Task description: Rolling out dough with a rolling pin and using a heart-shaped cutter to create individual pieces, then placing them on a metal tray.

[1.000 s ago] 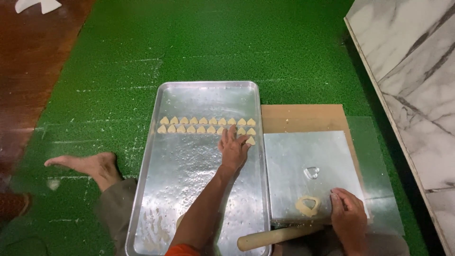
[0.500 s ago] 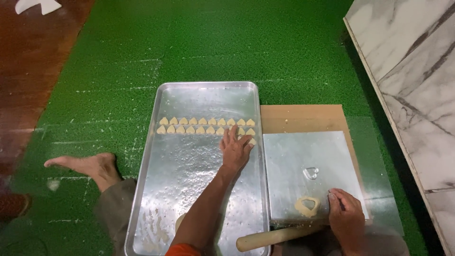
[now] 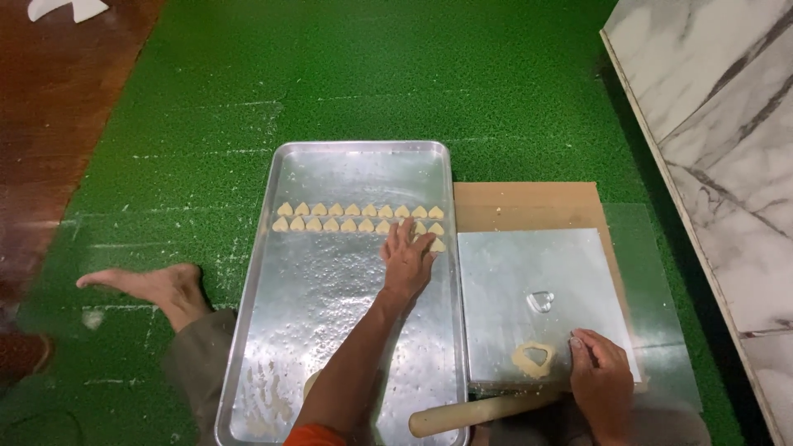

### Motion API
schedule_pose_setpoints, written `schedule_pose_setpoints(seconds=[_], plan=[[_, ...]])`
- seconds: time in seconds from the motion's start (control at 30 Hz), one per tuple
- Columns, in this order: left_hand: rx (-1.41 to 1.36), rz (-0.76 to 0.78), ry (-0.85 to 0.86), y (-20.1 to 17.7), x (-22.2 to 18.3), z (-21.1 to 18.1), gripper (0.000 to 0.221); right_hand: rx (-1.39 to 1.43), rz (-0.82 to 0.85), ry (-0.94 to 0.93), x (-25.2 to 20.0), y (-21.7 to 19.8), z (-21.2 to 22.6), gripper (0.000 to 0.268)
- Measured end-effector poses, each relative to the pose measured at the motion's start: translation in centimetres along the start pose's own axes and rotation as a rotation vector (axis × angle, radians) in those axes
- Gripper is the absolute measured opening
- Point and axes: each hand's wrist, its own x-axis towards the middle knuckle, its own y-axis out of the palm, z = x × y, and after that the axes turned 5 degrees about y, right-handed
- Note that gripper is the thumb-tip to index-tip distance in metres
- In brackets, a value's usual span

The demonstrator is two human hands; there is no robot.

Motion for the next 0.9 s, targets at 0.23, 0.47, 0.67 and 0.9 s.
schedule_pose_setpoints(seconds=[0.23,0.47,0.67,0.9], plan=[[0.013,0.022,-0.031,0.8,0.8,0.0,0.033,0.041,-0.033,-0.037,-0.2,0.5,-0.8,0.019],[0.013,0.058,-0.067,1.1,0.7,0.2,0.034,0.01,0.017,-0.003,-0.1,-0.1,0.3,0.02],[-0.052,0.044,-0.083,0.8,0.6,0.3,0.034,0.027,-0.012,-0.051,-0.1,0.1,-0.1,0.019],[-0.067,0.048,-0.113,-0.4,-0.4,1.0,0.049,0.006,-0.004,-0.007,-0.3,0.2,-0.2,0.02]])
